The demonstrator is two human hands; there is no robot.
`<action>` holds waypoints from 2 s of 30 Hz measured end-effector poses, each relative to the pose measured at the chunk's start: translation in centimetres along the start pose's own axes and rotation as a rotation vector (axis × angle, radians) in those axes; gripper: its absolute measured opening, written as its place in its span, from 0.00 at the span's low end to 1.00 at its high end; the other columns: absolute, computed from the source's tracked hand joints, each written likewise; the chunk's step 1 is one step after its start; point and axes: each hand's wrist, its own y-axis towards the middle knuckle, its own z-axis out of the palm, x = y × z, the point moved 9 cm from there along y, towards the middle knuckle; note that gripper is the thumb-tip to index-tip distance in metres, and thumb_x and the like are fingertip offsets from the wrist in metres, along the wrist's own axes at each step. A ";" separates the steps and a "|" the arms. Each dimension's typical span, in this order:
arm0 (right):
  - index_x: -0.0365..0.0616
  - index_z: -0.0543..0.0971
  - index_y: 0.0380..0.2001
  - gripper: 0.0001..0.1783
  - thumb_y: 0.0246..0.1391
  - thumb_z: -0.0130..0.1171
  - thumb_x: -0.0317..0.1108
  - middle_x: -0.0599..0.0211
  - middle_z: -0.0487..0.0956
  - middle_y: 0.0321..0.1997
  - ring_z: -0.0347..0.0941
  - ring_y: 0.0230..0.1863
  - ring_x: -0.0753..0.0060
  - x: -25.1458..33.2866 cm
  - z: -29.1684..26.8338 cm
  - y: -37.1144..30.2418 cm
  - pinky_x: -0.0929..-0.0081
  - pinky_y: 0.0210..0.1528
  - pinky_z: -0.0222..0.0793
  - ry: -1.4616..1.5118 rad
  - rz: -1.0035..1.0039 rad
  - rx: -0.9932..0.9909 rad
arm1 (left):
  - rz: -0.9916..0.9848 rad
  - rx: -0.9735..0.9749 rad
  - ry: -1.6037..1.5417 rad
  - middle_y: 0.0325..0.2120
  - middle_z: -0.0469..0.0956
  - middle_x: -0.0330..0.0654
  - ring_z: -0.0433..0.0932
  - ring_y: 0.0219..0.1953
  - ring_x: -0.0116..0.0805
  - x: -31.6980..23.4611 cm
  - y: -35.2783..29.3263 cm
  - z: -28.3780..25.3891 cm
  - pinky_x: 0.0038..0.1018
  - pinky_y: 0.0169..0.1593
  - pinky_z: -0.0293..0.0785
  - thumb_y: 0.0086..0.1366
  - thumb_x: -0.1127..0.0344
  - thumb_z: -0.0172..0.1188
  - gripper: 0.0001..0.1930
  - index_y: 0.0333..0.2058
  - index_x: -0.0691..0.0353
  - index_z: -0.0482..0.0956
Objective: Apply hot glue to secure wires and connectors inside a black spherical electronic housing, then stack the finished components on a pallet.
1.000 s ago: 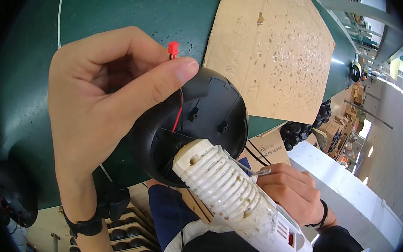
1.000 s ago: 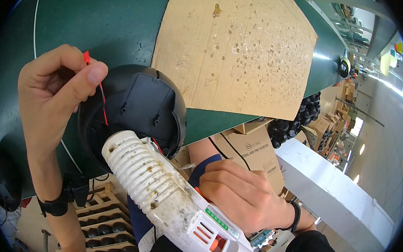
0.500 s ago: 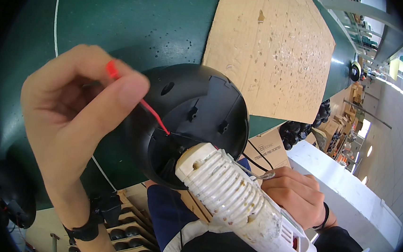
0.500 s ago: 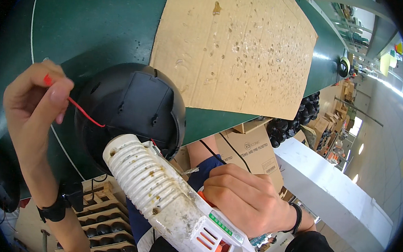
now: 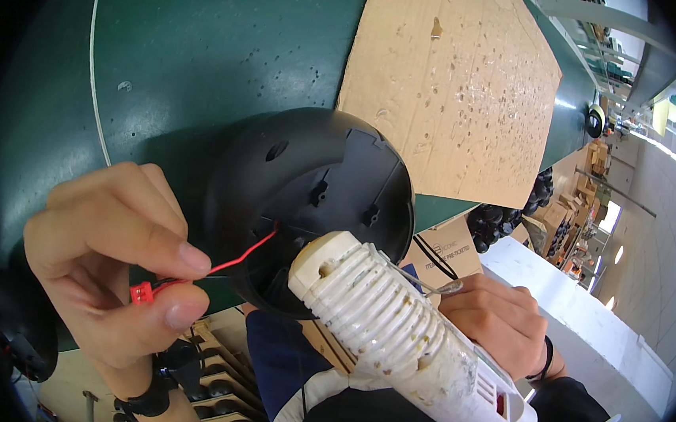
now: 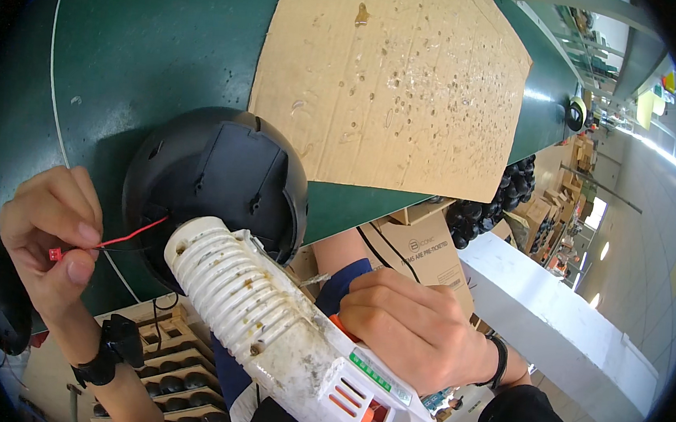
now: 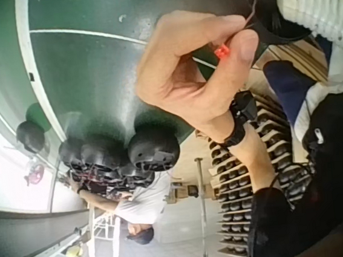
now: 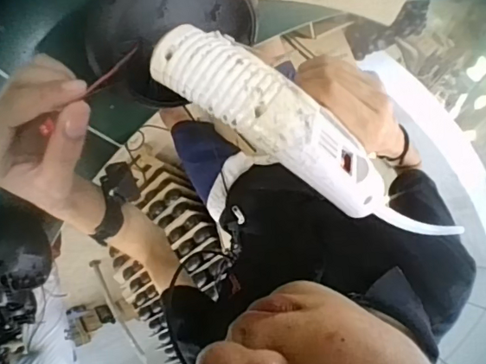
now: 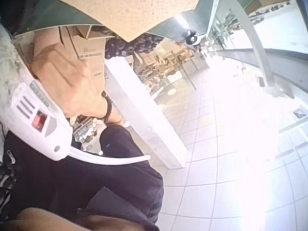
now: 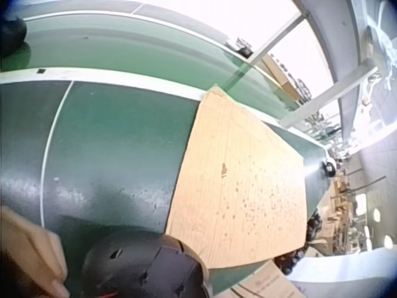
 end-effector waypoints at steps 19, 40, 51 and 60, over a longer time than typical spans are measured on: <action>0.28 0.75 0.30 0.16 0.35 0.61 0.27 0.54 0.76 0.28 0.77 0.28 0.56 -0.4 0.1 -0.8 0.73 0.23 0.72 0.057 0.031 0.030 | 0.007 -0.116 -0.006 0.20 0.74 0.41 0.67 0.18 0.26 0.3 -1.1 -0.9 0.20 0.22 0.57 0.44 0.70 0.72 0.11 0.26 0.66 0.80; 0.26 0.75 0.30 0.14 0.43 0.63 0.27 0.46 0.79 0.33 0.80 0.37 0.45 -0.2 0.0 -0.3 0.63 0.38 0.79 0.186 0.100 0.033 | -0.473 -0.026 -0.035 0.22 0.77 0.42 0.75 0.25 0.29 1.3 -7.0 2.2 0.24 0.27 0.70 0.42 0.68 0.73 0.12 0.22 0.63 0.77; 0.30 0.77 0.31 0.11 0.46 0.63 0.28 0.50 0.80 0.33 0.81 0.36 0.49 -0.7 -4.0 -2.2 0.65 0.38 0.78 0.194 0.381 0.089 | -0.655 0.232 -0.828 0.27 0.80 0.38 0.78 0.24 0.23 2.2 -9.4 19.4 0.19 0.28 0.73 0.55 0.68 0.71 0.18 0.43 0.68 0.79; 0.31 0.76 0.30 0.12 0.44 0.63 0.29 0.53 0.77 0.27 0.78 0.29 0.52 -0.7 -2.7 -1.8 0.67 0.30 0.75 0.194 0.395 0.220 | -0.672 0.024 -0.554 0.18 0.81 0.38 0.77 0.17 0.21 2.0 -9.8 16.9 0.17 0.21 0.69 0.58 0.72 0.61 0.06 0.31 0.69 0.82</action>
